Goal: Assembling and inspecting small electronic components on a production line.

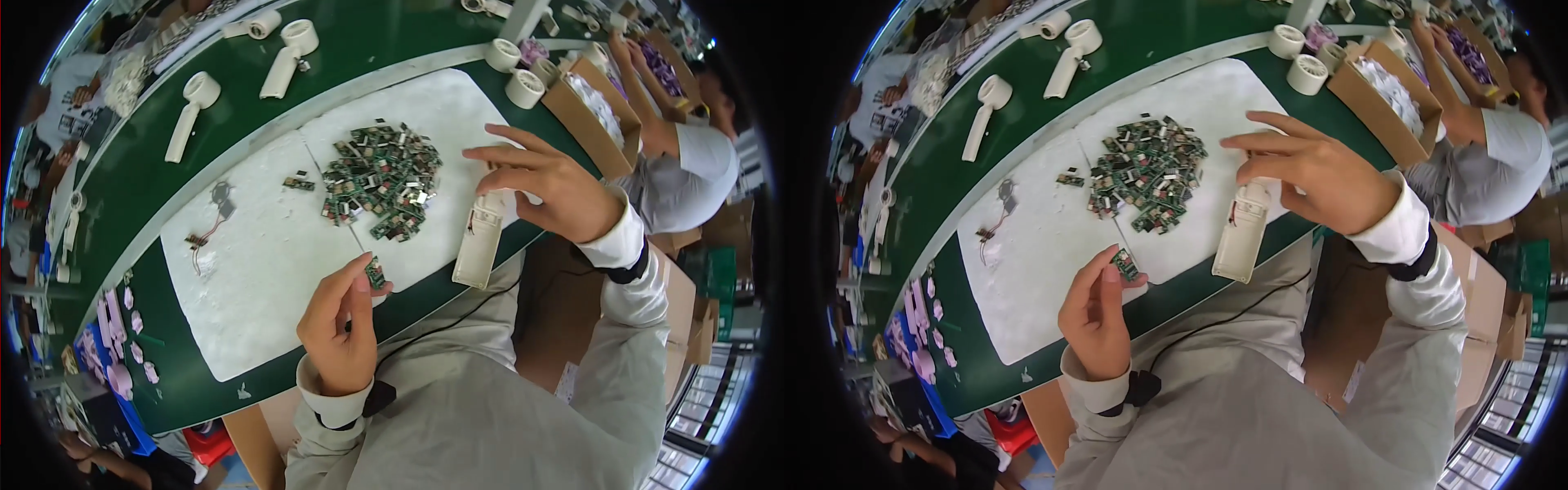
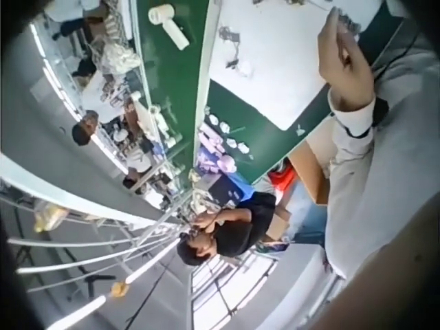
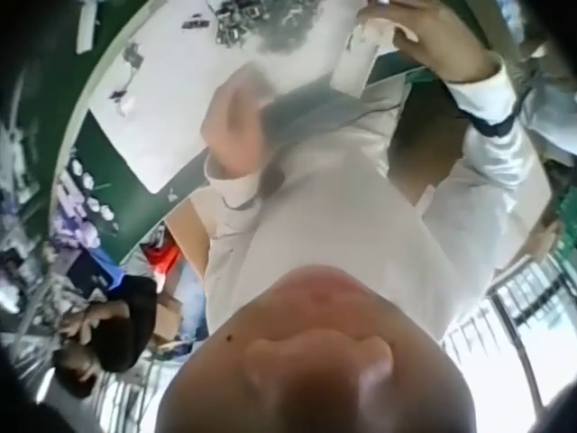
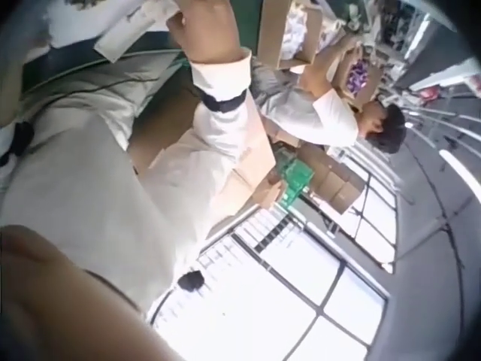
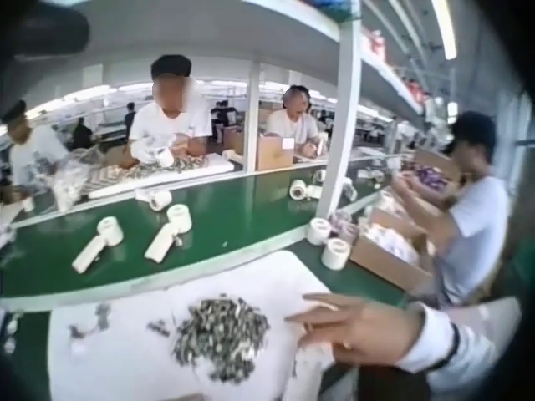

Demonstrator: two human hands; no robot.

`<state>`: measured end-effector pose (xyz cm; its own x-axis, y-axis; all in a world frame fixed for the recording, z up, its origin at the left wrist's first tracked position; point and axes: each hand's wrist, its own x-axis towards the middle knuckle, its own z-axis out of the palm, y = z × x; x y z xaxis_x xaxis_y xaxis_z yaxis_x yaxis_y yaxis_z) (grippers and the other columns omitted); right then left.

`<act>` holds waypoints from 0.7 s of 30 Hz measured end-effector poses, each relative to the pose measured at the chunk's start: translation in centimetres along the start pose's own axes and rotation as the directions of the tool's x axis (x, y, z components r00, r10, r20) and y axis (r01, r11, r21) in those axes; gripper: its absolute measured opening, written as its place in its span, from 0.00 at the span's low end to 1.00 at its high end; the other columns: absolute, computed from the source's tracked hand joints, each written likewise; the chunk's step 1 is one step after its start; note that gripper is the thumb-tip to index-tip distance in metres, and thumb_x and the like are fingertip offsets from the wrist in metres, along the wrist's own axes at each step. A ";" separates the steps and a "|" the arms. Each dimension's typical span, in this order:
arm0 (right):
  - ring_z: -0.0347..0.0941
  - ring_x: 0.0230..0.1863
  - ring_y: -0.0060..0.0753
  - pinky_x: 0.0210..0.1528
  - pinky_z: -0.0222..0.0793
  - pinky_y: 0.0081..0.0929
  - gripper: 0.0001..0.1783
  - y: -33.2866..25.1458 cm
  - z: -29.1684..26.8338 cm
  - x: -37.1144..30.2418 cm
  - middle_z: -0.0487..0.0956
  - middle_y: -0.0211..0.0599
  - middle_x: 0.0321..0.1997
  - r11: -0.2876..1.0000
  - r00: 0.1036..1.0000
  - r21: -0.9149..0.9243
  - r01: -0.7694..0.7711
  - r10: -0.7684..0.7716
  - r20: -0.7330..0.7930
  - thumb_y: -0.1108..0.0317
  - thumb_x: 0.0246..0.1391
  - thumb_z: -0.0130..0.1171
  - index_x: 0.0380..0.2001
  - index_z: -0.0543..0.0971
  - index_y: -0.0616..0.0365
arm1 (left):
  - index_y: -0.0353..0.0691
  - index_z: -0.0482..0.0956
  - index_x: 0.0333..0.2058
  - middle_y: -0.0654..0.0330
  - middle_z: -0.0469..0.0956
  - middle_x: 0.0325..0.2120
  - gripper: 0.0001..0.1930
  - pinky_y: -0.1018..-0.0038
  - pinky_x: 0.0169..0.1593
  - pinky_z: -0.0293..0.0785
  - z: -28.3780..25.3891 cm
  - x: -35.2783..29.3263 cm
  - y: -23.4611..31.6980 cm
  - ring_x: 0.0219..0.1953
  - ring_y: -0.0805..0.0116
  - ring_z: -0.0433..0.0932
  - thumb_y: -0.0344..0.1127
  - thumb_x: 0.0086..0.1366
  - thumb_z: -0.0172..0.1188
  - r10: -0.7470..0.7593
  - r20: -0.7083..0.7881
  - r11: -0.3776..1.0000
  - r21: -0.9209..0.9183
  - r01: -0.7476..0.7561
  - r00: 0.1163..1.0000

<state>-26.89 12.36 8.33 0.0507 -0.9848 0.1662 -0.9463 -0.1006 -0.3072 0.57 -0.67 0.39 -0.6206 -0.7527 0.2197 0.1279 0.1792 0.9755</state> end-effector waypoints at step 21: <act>0.78 0.30 0.42 0.32 0.74 0.36 0.14 0.6 4.8 -2.3 0.79 0.35 0.29 0.968 0.995 0.241 0.062 -0.043 -0.085 0.71 0.54 0.67 0.46 0.84 0.53 | 0.33 0.83 0.46 0.52 0.84 0.37 0.13 0.74 0.43 0.78 6.8 0.8 -0.2 0.37 0.64 0.84 0.19 0.61 0.65 0.165 0.411 0.955 0.160 -0.249 0.897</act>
<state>-26.07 13.90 3.25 0.0643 -0.9640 0.2580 -0.8362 -0.1931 -0.5134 -5.21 3.02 0.26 -0.8532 -0.3854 0.3514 0.1525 0.4599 0.8748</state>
